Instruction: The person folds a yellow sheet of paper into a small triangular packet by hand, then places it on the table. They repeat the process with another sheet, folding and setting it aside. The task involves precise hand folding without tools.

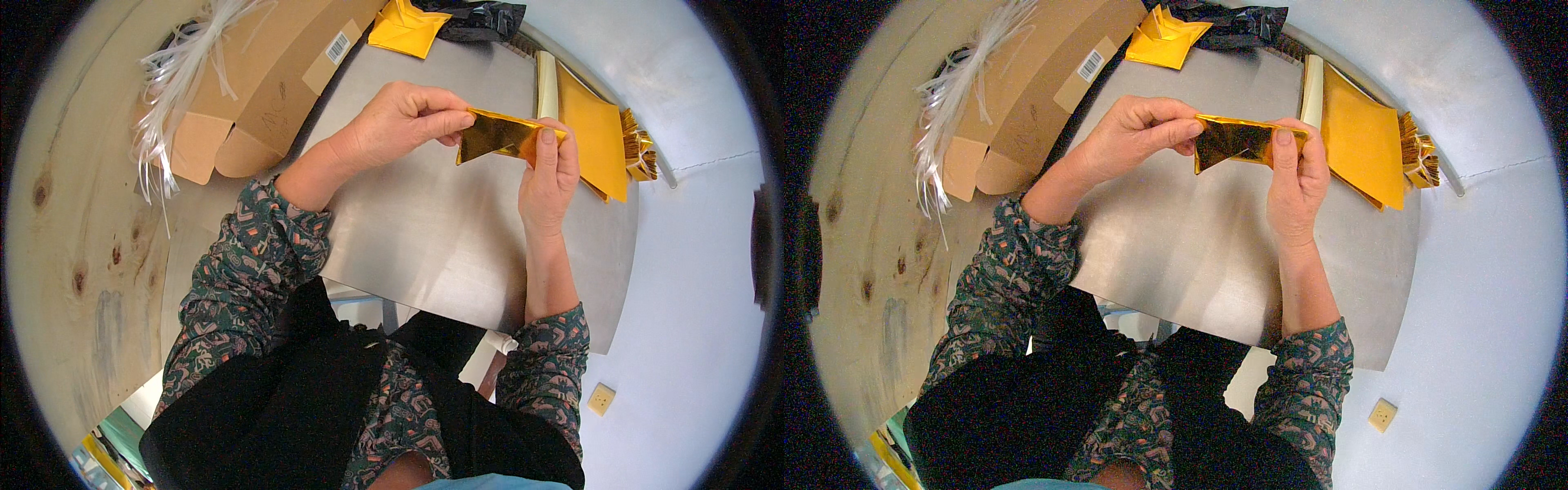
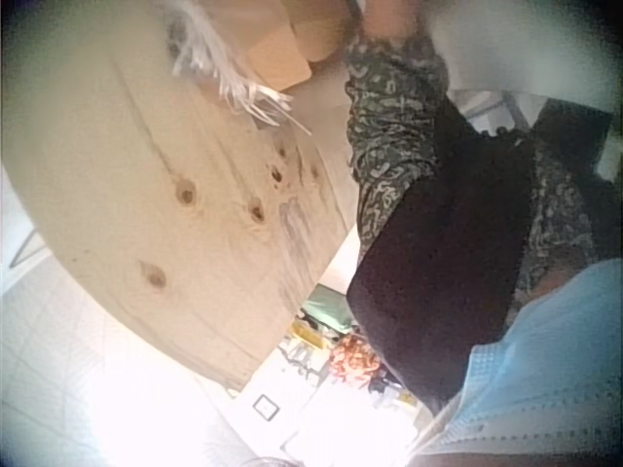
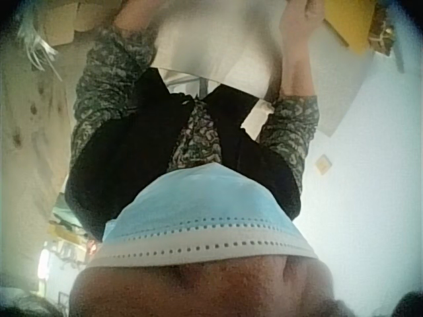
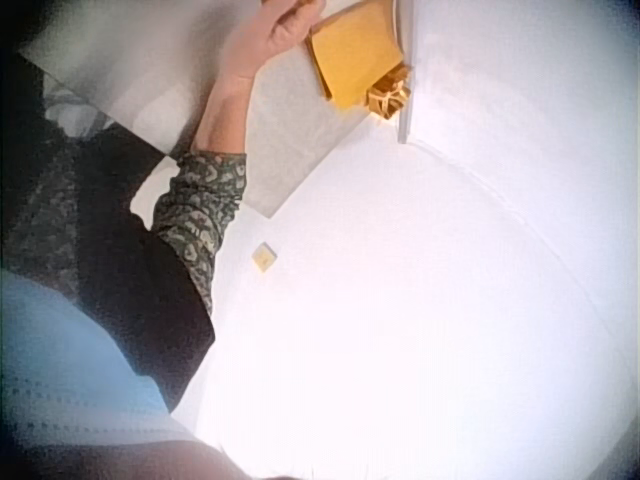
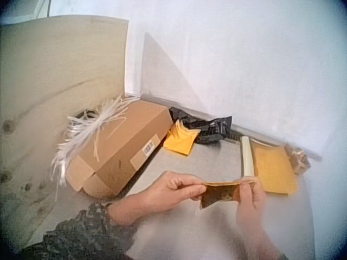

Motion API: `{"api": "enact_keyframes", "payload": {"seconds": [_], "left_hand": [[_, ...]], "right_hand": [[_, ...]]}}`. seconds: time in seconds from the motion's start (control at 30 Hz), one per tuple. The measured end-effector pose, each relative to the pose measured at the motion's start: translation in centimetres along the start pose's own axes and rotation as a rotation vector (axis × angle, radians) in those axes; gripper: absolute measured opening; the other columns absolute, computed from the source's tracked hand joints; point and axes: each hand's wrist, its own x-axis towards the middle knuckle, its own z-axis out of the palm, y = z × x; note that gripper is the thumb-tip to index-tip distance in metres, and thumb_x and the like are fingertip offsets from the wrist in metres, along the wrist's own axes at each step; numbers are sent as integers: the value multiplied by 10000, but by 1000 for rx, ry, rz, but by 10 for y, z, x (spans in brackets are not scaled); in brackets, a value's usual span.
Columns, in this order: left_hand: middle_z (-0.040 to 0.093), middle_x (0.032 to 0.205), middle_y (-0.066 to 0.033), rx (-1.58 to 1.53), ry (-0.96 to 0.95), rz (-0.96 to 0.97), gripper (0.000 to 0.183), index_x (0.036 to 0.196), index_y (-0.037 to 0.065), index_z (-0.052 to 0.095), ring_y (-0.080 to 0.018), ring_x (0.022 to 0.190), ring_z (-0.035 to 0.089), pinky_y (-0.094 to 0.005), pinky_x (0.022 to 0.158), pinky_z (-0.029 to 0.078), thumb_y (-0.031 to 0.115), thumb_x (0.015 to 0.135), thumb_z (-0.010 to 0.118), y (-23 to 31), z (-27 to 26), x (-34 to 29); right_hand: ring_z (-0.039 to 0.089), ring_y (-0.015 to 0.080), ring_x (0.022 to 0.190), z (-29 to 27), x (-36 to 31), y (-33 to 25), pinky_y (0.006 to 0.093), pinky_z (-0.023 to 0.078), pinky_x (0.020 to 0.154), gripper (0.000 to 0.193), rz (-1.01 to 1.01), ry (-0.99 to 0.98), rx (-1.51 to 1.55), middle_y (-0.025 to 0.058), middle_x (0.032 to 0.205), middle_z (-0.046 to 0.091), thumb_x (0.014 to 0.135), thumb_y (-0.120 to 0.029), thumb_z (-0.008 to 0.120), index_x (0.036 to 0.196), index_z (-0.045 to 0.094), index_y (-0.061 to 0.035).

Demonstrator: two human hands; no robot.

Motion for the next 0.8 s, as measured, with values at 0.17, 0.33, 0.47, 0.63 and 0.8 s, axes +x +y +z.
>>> {"api": "enact_keyframes", "payload": {"seconds": [0.17, 0.33, 0.47, 0.63, 0.8], "left_hand": [[736, 946, -22, 8, 11, -5, 256, 1133, 6, 738, -76, 850, 675, -251, 794, 574, 219, 1034, 636, -4, -1, 1], [725, 935, -8, 46, 61, 0, 235, 1085, 7, 726, -67, 850, 666, -244, 787, 565, 216, 1035, 632, -8, -2, 1], [644, 803, 44, 20, 130, 50, 225, 939, 11, 699, -25, 756, 581, -207, 685, 497, 207, 1019, 623, -11, -2, 1], [568, 760, 66, 47, 110, 45, 199, 846, 18, 622, -14, 728, 502, -206, 646, 437, 161, 984, 621, -15, -5, 1], [537, 777, 95, 104, -27, 53, 194, 859, 55, 619, -1, 725, 474, -201, 626, 405, 176, 1010, 625, -24, -1, 0]], "right_hand": [[482, 40, 832, 6, 1, 1, 206, 408, 753, 192, -3, 37, -29, -17, 958, 576, 1099, -208, 507, 1145, 606, -49], [493, 37, 800, 5, -1, 0, 193, 413, 729, 169, 51, 6, -73, -18, 923, 582, 1074, -194, 564, 1147, 614, -50], [539, 53, 837, 5, 4, -1, 203, 445, 766, 156, 92, -67, -116, -11, 950, 629, 1047, -155, 604, 1152, 635, -44], [590, 85, 899, 5, 12, -9, 237, 477, 811, 139, 76, -200, -365, 8, 997, 676, 1008, -120, 641, 1096, 687, -23], [594, 87, 874, 11, 9, -15, 243, 482, 788, 127, -31, -310, -514, 13, 950, 683, 983, -119, 668, 1026, 711, -7]]}}
